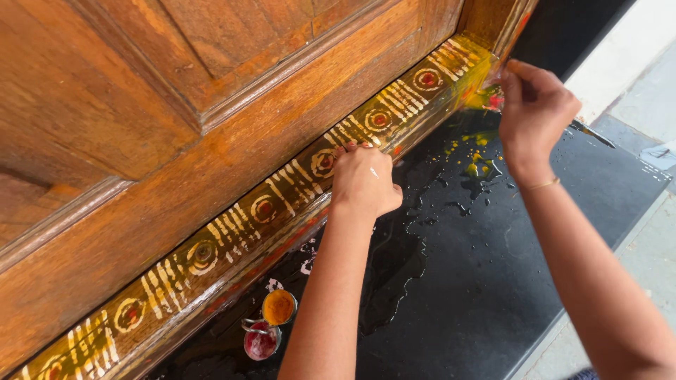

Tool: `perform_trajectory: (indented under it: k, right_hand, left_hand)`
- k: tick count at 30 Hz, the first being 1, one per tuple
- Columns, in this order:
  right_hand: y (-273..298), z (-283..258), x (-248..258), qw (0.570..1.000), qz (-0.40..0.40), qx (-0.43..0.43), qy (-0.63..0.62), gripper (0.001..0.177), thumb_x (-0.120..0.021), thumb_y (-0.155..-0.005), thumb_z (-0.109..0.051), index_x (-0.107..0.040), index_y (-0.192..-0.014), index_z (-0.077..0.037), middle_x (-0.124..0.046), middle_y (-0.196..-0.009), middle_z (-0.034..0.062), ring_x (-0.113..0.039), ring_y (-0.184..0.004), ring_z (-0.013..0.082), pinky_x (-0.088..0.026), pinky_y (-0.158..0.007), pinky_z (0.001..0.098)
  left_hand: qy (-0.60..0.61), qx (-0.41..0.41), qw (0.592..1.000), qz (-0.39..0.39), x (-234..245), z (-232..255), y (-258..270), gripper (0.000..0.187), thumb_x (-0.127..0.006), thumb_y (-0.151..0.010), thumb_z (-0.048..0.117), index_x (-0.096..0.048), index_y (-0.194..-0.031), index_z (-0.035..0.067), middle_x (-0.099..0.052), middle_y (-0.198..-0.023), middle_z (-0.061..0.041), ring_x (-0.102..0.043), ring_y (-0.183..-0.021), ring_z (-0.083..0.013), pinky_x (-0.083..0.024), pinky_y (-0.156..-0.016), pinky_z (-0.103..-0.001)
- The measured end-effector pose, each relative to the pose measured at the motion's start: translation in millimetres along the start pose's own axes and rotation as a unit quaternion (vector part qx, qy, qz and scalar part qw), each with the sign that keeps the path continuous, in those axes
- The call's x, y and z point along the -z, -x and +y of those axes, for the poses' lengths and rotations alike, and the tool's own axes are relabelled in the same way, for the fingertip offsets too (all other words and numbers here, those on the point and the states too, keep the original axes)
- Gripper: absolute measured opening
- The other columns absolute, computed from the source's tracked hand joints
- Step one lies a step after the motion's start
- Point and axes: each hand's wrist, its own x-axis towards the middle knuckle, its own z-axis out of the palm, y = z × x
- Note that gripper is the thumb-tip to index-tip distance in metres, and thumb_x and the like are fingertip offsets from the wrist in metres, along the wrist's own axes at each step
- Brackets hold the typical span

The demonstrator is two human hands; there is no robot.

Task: The person cleans the bottom edge of a wooden door frame using a liquid from a container and a cloth, then mops the floor. The person uses a mug to pour liquid onto the door frame, wipes it with a cloth, and later uses a mop to clean the floor.

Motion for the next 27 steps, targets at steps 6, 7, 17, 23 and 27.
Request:
perform_trajectory:
  k: [6, 7, 17, 23, 27]
  right_hand:
    - [29, -16, -36, 0.969, -0.186, 0.007, 0.163, 0.017, -0.076, -0.089, -0.017, -0.081, -0.104, -0.01, -0.075, -0.1, 0.0145, -0.071, -0.085, 0.0377, -0.057, -0.076, 0.0443]
    - [38, -28, -35, 0.974, -0.159, 0.05, 0.156, 0.016, -0.076, -0.091, -0.016, -0.079, -0.105, -0.009, -0.075, -0.104, 0.0143, -0.071, -0.09, 0.0374, -0.057, -0.079, 0.0438]
    - [47, -227, -17, 0.953, -0.255, 0.147, -0.075, 0.007, -0.074, -0.099, -0.009, -0.074, -0.102, -0.002, -0.072, -0.101, 0.0111, -0.072, -0.084, 0.029, -0.056, -0.07, 0.0379]
    - [94, -417, 5, 0.838, -0.35, 0.317, -0.275, 0.006, -0.073, -0.093, -0.01, -0.073, -0.094, -0.004, -0.072, -0.095, 0.0079, -0.07, -0.073, 0.0237, -0.058, -0.063, 0.0337]
    - [154, -514, 9, 0.719, -0.404, 0.408, -0.391, 0.008, -0.074, -0.088, -0.012, -0.074, -0.095, -0.007, -0.072, -0.095, 0.0043, -0.071, -0.071, 0.0225, -0.058, -0.061, 0.0341]
  left_hand:
    - [0.091, -0.09, 0.975, 0.18, -3, -27, 19, 0.069, -0.081, -0.06, 0.036, -0.074, -0.116, -0.004, -0.069, -0.117, -0.028, -0.064, -0.106, -0.0452, -0.053, -0.081, -0.053]
    - [0.11, -0.105, 0.957, 0.247, -3, -39, 31, 0.071, -0.079, -0.061, 0.033, -0.073, -0.122, -0.004, -0.068, -0.121, -0.028, -0.063, -0.107, -0.0454, -0.054, -0.078, -0.052]
    - [0.151, 0.043, 0.925, 0.345, 84, -132, 263, 0.011, -0.067, -0.096, 0.017, -0.074, -0.102, 0.011, -0.076, -0.11, -0.003, -0.072, -0.098, -0.0247, -0.059, -0.078, -0.037]
    - [0.062, 0.127, 0.895, 0.422, 99, -153, 434, 0.019, -0.073, -0.085, 0.008, -0.074, -0.104, 0.012, -0.074, -0.111, -0.003, -0.068, -0.093, -0.0242, -0.057, -0.073, -0.034]
    - [0.039, 0.217, 0.87, 0.441, 75, -160, 537, 0.023, -0.071, -0.085, 0.006, -0.073, -0.107, 0.013, -0.073, -0.112, -0.004, -0.068, -0.095, -0.0252, -0.057, -0.078, -0.036]
